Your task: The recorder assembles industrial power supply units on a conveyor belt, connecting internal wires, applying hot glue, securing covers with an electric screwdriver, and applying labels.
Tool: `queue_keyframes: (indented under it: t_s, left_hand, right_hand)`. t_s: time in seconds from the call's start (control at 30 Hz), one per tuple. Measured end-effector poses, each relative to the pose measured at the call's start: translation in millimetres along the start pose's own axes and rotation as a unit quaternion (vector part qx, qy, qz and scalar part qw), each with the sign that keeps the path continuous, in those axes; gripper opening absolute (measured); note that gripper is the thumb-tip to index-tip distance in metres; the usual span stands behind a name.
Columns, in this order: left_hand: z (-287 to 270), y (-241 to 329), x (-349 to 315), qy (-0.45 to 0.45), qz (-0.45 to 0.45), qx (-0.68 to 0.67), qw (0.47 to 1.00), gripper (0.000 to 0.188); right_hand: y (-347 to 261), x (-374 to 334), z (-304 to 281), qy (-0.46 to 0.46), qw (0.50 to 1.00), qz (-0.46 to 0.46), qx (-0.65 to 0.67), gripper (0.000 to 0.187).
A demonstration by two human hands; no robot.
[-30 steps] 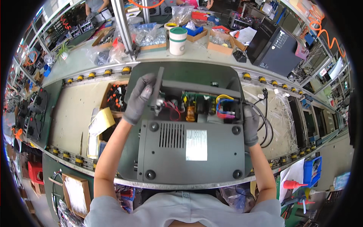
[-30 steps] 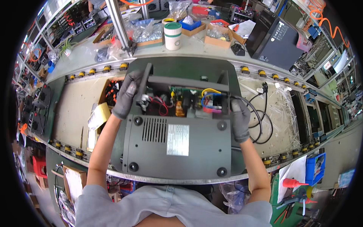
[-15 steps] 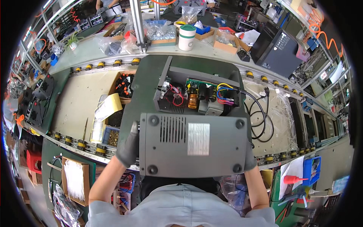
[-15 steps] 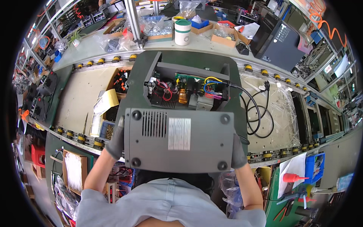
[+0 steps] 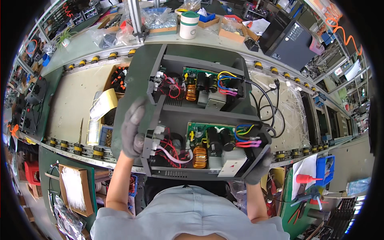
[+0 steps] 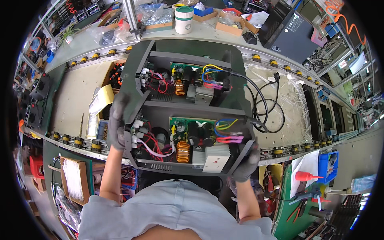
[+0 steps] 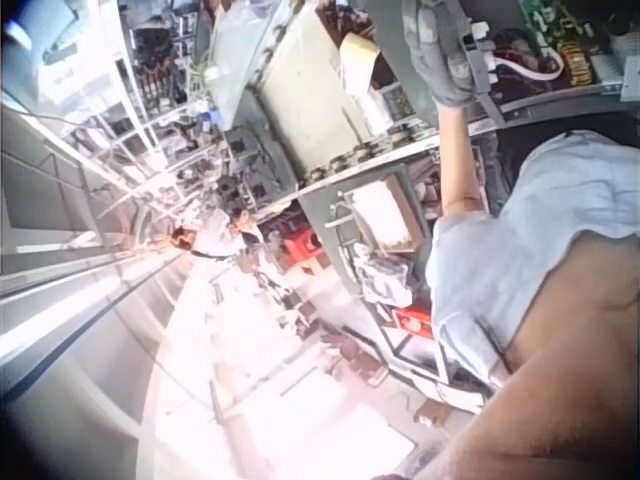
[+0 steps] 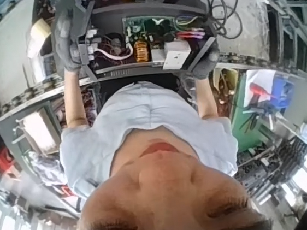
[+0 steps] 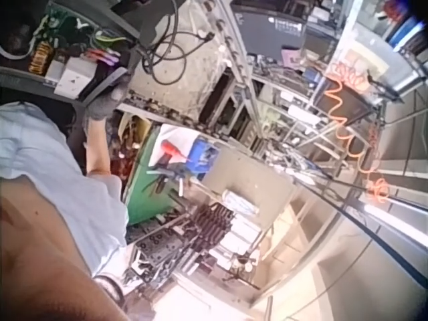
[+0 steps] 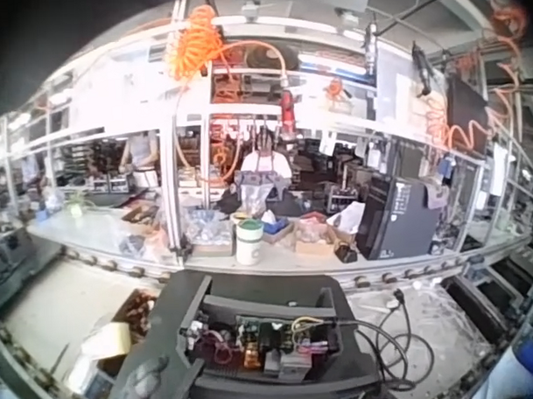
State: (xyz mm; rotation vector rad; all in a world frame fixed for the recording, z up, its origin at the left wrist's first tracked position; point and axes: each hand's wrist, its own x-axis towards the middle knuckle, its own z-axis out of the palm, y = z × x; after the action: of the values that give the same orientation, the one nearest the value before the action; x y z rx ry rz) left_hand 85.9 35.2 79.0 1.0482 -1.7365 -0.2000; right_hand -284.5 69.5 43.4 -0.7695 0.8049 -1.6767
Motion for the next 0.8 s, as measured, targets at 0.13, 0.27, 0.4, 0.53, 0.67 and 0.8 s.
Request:
queue_keyframes:
  t_s: [0.13, 0.27, 0.4, 0.53, 0.67, 0.8]
  left_hand:
    - [-14, 26, -54, 0.005, -0.291, -0.181, 0.939, 0.084]
    - [-13, 37, -92, 0.089, -0.480, -0.444, 0.751, 0.084]
    - [-25, 14, -80, 0.058, -0.524, -0.359, 0.770, 0.078]
    - [-29, -28, -48, 0.079, -0.400, -0.353, 0.842, 0.070]
    - [-26, -53, -39, 0.092, -0.331, -0.349, 0.872, 0.075]
    - [-13, -52, -46, 0.078, -0.289, -0.344, 0.890, 0.075]
  right_hand:
    - [45, -35, -25, 0.066, 0.875, -0.237, -0.417, 0.048]
    - [58, -65, -45, -0.074, 0.909, 0.064, -0.406, 0.043]
    - [84, -37, -44, -0.091, 0.878, 0.106, -0.458, 0.038]
    - [134, 21, -18, -0.095, 0.846, 0.055, -0.523, 0.034]
    - [152, 45, -1, -0.091, 0.822, 0.037, -0.561, 0.029]
    - [118, 40, 1, -0.068, 0.834, -0.018, -0.548, 0.025]
